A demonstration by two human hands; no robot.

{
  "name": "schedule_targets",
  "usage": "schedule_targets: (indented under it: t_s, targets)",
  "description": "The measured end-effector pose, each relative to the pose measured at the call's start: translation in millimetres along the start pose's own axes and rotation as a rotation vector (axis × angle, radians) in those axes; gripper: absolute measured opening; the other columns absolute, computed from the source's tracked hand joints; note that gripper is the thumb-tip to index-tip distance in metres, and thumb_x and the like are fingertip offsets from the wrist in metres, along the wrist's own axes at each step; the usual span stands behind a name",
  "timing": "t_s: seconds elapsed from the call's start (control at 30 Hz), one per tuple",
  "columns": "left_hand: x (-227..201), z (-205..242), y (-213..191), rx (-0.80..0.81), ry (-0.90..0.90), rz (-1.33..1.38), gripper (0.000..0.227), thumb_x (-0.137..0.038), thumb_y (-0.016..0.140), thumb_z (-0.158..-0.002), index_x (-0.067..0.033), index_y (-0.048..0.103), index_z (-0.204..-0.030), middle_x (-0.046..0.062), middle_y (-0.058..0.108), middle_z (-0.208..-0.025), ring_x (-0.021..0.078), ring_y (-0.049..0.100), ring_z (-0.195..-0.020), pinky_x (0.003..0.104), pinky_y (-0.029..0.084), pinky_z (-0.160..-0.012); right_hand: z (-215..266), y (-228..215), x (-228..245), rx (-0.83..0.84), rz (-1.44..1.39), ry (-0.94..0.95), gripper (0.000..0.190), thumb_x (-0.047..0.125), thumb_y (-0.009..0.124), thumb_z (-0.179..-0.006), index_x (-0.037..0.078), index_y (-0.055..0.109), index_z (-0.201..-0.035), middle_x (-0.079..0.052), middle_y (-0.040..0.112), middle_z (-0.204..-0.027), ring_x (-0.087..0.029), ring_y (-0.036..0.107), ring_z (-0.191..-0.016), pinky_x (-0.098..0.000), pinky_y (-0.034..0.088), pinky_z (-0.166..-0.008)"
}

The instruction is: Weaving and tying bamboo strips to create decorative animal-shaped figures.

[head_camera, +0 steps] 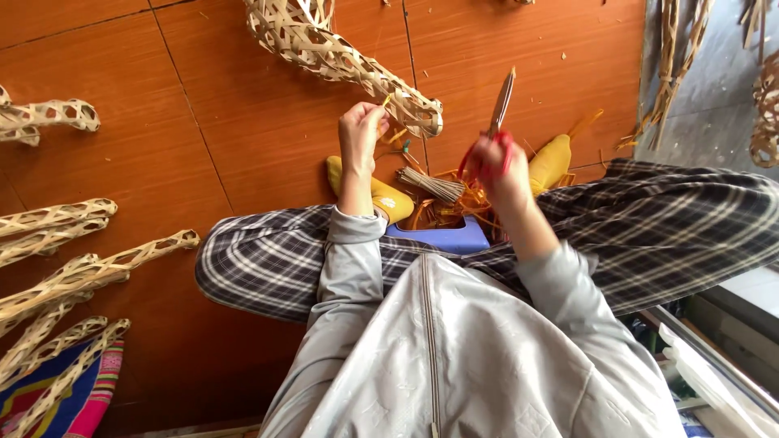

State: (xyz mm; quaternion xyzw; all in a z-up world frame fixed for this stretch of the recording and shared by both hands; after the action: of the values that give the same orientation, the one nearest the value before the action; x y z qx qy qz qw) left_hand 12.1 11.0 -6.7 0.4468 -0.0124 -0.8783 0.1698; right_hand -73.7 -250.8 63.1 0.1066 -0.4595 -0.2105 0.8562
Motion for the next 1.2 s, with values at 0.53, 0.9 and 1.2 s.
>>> schedule_targets:
  t_s: [0.53, 0.9, 1.2]
  targets:
    - [11, -9, -4, 0.021, -0.025, 0.019, 0.014, -0.008, 0.065, -0.093, -0.0027, 0.066, -0.08, 0.005, 0.065, -0.077, 0.0142, 0.064, -0.074, 0.032, 0.059, -0.075, 1, 78, -21, 0.637, 0.232, 0.233, 0.05, 0.046, 0.039, -0.114, 0.003, 0.057, -0.096, -0.005, 0.056, -0.071, -0.016, 0.054, -0.055, -0.0284, 0.044, -0.052]
    - [6, -3, -2, 0.036, 0.016, -0.072, 0.015, -0.004, 0.062, -0.091, -0.0023, 0.064, -0.076, 0.008, 0.068, -0.077, 0.0153, 0.067, -0.071, 0.03, 0.06, -0.069, -25, 114, -40, 0.622, -0.163, 0.364, 0.062, 0.061, 0.028, -0.108, 0.007, 0.057, -0.112, -0.005, 0.047, -0.068, -0.017, 0.041, -0.056, -0.0309, 0.036, -0.055]
    - [5, 2, 0, 0.042, -0.071, 0.047, 0.014, -0.004, 0.061, -0.09, -0.0023, 0.063, -0.077, 0.006, 0.068, -0.077, 0.0137, 0.068, -0.071, 0.028, 0.06, -0.07, -26, 102, -42, 0.565, 0.004, 0.255, 0.054, 0.056, 0.034, -0.111, 0.008, 0.054, -0.099, -0.003, 0.045, -0.064, -0.014, 0.037, -0.05, -0.03, 0.034, -0.05]
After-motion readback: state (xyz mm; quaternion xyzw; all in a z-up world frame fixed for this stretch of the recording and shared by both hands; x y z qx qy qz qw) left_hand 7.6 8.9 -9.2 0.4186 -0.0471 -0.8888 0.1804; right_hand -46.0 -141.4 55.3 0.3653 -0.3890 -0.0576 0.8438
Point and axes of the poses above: each hand's wrist, its own z-axis away from the middle knuckle, its own y-axis out of the palm, x = y × z, the point moved 3 cm from there along -z, towards the middle knuckle
